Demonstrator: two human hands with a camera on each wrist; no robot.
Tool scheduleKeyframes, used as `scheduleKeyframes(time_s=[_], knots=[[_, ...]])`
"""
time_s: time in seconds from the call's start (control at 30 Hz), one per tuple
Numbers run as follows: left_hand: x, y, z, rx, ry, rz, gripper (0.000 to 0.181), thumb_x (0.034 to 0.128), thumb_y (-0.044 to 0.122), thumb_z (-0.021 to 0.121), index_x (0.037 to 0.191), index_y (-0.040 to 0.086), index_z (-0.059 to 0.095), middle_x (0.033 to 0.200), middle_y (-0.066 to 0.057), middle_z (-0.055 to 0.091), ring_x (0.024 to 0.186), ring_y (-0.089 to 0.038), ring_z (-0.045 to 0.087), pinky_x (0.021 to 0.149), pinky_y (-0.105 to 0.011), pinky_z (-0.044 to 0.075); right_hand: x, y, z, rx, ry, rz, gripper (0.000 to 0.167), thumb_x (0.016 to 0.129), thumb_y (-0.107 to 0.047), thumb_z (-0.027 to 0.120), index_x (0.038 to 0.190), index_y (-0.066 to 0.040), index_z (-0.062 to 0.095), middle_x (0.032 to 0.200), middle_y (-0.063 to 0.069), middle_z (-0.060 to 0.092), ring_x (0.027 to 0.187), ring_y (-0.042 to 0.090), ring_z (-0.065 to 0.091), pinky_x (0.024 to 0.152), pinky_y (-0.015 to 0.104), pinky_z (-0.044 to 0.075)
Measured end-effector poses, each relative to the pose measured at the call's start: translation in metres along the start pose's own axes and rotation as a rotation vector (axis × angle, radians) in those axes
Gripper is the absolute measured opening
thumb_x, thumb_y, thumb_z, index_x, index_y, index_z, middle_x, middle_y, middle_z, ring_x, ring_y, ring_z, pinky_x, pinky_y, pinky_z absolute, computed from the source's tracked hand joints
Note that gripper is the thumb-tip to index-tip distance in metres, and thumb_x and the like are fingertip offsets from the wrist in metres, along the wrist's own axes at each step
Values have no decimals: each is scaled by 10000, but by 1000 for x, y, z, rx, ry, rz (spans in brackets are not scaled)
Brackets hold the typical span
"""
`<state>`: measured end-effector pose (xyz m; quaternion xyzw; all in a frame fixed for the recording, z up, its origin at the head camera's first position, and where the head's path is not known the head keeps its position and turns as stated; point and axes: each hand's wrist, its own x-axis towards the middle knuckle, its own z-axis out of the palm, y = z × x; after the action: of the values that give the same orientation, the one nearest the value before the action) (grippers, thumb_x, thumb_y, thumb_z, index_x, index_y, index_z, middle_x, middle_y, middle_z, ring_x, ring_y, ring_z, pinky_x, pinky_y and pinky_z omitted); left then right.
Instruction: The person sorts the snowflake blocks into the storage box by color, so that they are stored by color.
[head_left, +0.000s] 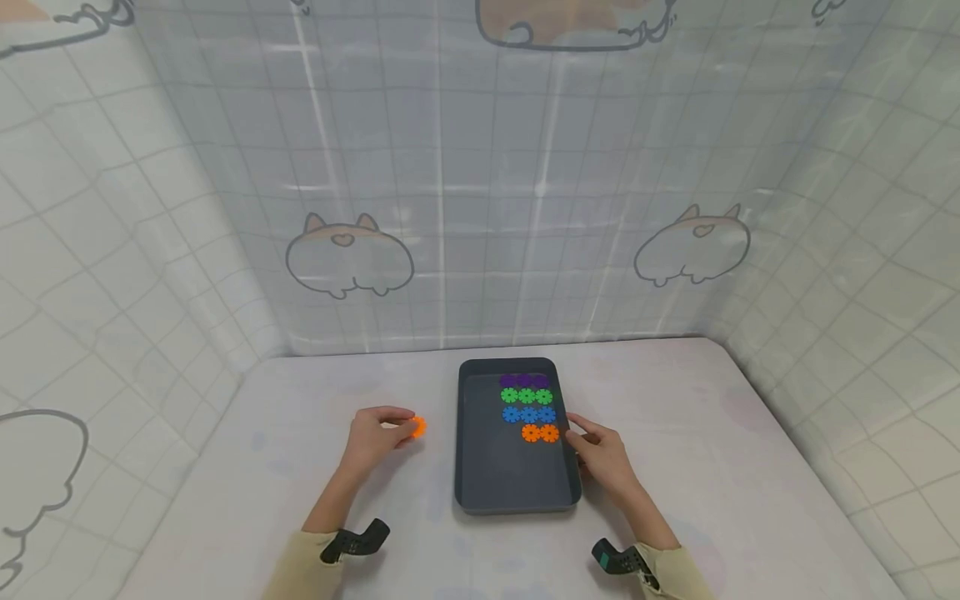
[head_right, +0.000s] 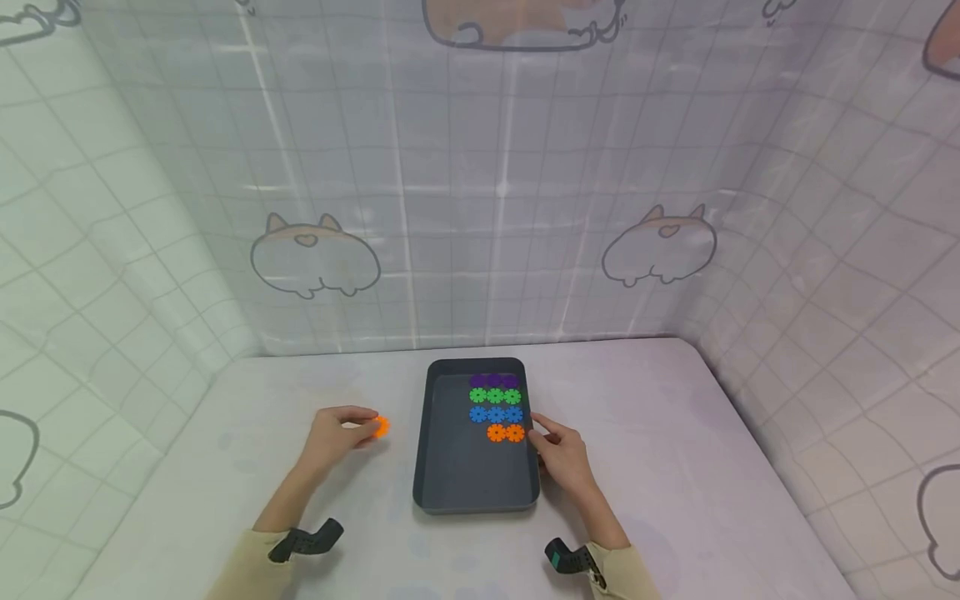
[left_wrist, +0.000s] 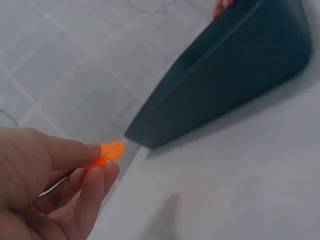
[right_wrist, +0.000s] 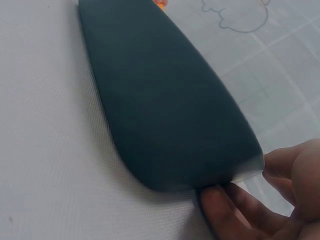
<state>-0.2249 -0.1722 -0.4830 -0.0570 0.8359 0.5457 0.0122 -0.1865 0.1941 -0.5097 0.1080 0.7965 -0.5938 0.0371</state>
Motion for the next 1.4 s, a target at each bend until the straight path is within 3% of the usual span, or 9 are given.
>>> scheduleKeyframes(time_s=[0.4, 0.67, 0.9, 1.4], knots=[[-15, 29, 30, 33, -65, 106, 100, 819, 29, 754, 918, 36, 749, 841, -61, 683, 648, -229, 685, 585, -350, 574, -1, -1, 1, 25, 3, -9, 406, 947, -185, 638, 1348, -128, 599, 937, 126, 670, 676, 224, 631, 575, 318, 541], [-22, 36, 51, 54, -123, 124, 106, 839, 42, 744, 945, 40, 743, 869, -49, 681, 649, -159, 648, 606, -352, 576, -2, 5, 2, -2, 11, -6, 409, 940, -179, 651, 1341, -118, 604, 918, 104, 682, 652, 213, 612, 572, 297, 524], [-17, 45, 67, 43, -156, 202, 115, 836, 27, 740, 949, 8, 741, 862, -75, 669, 652, -156, 655, 580, -270, 565, 1, 2, 2, 1, 21, -17, 402, 937, -190, 654, 1334, -138, 614, 923, 104, 680, 649, 214, 608, 567, 302, 518], [-10, 61, 99, 77, -255, 235, 96, 871, 46, 717, 961, 21, 738, 813, -37, 687, 639, -121, 660, 576, -270, 559, 0, -1, 2, 0, 20, -11, 412, 942, -183, 645, 1348, -129, 599, 924, 108, 688, 652, 214, 626, 576, 302, 523]])
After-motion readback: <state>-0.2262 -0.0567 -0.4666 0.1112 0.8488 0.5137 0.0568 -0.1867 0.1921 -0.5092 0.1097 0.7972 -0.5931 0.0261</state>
